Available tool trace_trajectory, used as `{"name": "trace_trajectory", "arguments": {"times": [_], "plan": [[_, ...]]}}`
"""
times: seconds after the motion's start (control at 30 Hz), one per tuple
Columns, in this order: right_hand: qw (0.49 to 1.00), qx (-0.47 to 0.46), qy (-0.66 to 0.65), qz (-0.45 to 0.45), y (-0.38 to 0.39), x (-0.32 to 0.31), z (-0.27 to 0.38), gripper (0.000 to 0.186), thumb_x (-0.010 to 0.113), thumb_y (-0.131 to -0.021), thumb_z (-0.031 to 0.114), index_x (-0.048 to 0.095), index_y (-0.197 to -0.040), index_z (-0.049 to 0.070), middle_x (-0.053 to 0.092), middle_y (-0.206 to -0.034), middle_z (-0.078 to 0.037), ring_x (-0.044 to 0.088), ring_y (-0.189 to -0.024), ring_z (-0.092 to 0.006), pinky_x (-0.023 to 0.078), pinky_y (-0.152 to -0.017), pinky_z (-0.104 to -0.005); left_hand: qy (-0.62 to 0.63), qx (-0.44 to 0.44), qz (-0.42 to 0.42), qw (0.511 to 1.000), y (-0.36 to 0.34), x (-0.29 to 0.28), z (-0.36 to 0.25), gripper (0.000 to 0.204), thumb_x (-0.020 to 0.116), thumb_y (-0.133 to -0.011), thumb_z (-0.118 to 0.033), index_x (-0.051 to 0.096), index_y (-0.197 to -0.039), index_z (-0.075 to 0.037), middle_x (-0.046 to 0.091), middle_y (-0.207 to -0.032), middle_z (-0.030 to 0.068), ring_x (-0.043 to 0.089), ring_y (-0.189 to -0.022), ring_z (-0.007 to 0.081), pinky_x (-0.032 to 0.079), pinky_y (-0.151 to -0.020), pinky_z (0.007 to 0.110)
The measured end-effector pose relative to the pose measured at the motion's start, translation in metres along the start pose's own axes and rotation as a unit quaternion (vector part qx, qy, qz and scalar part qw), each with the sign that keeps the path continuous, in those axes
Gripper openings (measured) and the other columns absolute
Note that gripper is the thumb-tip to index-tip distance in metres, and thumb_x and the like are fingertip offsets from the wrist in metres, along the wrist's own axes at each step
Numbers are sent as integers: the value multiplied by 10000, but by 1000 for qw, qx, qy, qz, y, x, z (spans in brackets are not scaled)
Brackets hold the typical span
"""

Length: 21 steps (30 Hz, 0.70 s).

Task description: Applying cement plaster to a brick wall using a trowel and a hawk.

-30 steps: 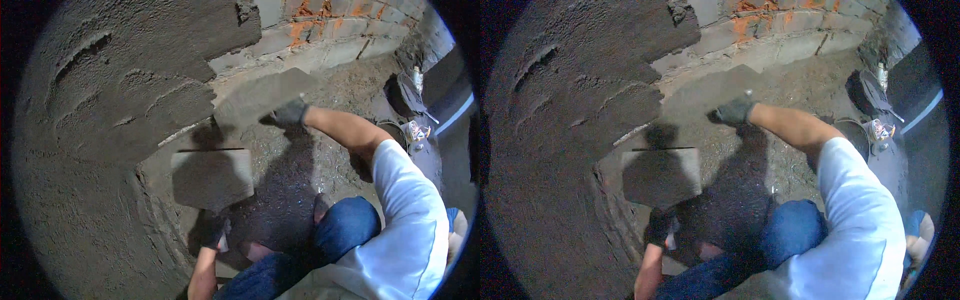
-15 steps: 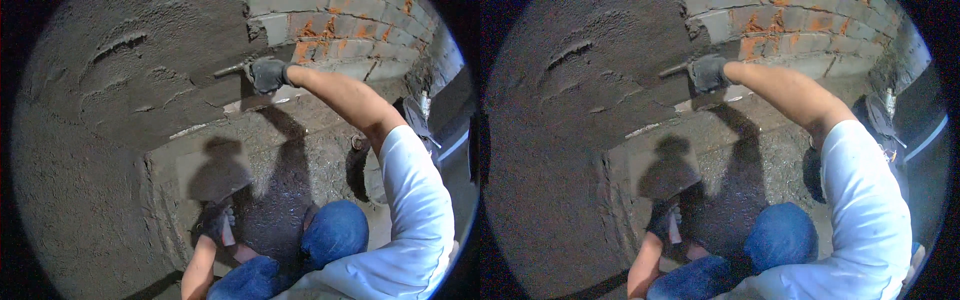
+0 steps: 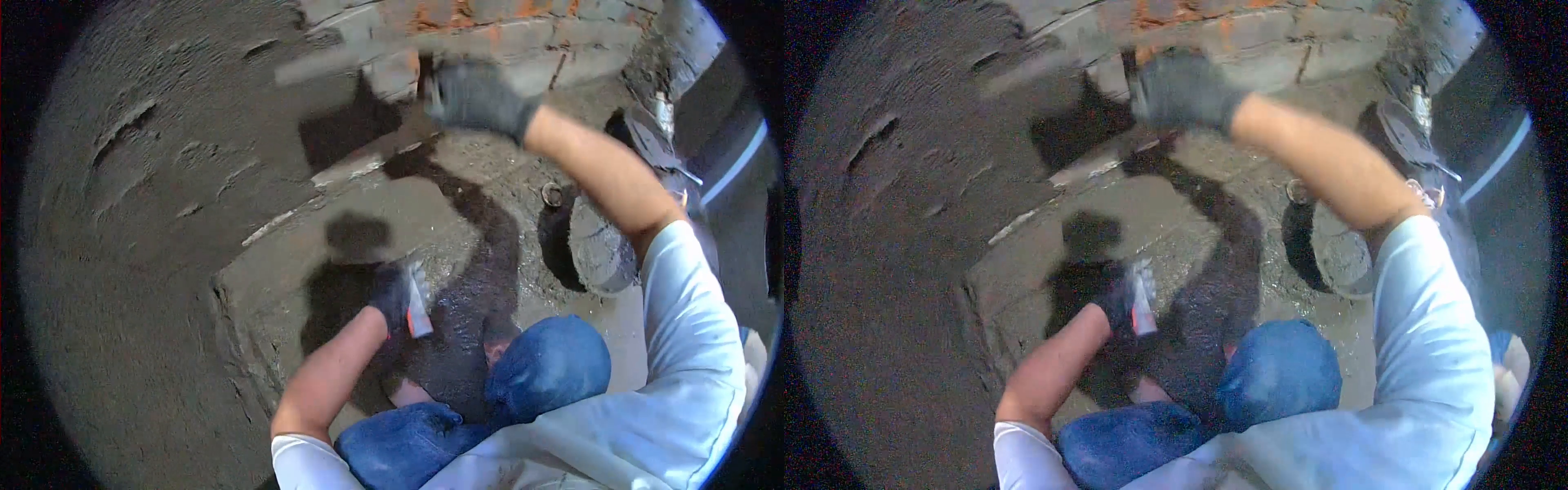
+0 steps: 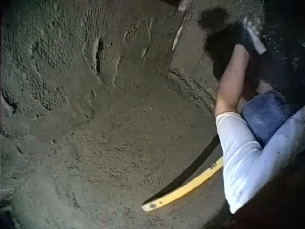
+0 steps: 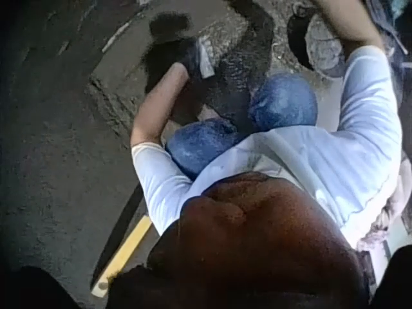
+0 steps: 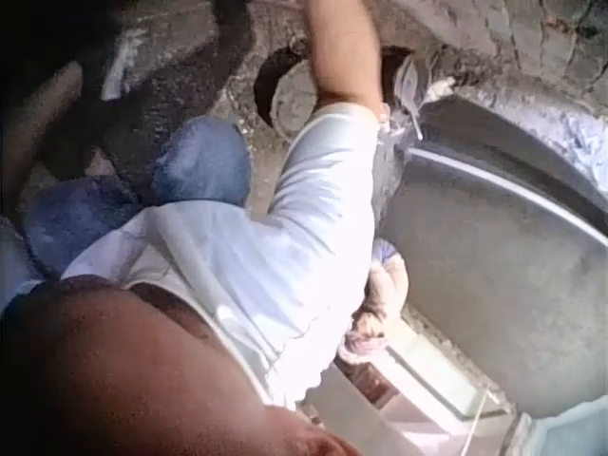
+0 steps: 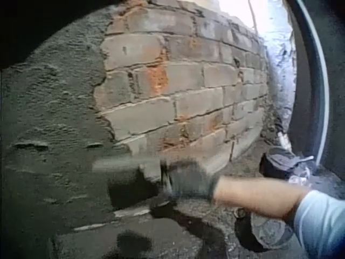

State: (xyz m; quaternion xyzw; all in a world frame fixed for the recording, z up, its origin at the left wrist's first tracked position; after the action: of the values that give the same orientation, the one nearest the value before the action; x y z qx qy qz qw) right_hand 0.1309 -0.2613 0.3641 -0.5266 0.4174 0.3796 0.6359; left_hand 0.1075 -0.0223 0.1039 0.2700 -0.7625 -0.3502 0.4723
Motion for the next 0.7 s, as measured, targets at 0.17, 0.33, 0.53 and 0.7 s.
{"name": "trace_trajectory", "arguments": {"times": [0.17,0.33,0.53,0.7], "plan": [[966,11,-117,230,132,108,-8,319,576,-674,336,618,-704,22,581,-683,-214,580,-653,-358,461,-636,-424,-143,53,-1,988,-47,57,-17,202,536,-839,-344,503,-774,-156,448,-590,-13,407,-456,147,381,-444,299],[910,323,-192,173,228,-22,-76,393,643,-698,389,583,-668,1,546,-597,-154,485,-509,-252,410,-507,-365,-135,-108,161,972,-100,12,10,175,529,-860,-274,508,-798,-112,494,-638,7,480,-507,148,425,-451,291],[707,576,35,408,377,-64,-177,320,506,-798,315,640,-798,24,617,-592,-104,617,-517,-223,496,-530,-360,-370,-215,152,891,-95,43,59,139,625,-796,-203,531,-772,-104,489,-537,12,449,-384,134,379,-335,269],[784,350,243,451,416,9,-271,187,525,-755,179,661,-753,52,630,-689,-148,630,-626,-247,492,-558,-366,-579,-100,219,779,-71,126,66,190,642,-769,-223,586,-860,-67,563,-649,66,546,-563,193,449,-500,309]]}}
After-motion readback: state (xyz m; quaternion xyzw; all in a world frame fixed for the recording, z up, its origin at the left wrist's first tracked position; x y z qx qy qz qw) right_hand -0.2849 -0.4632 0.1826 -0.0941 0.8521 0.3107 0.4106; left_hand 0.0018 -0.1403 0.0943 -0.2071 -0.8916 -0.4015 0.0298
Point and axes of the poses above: each hand's wrist, its own y-axis away from the middle knuckle, its own x-axis out of the palm, z = x × y, the point moved 4 cm from there along -y, towards the middle knuckle
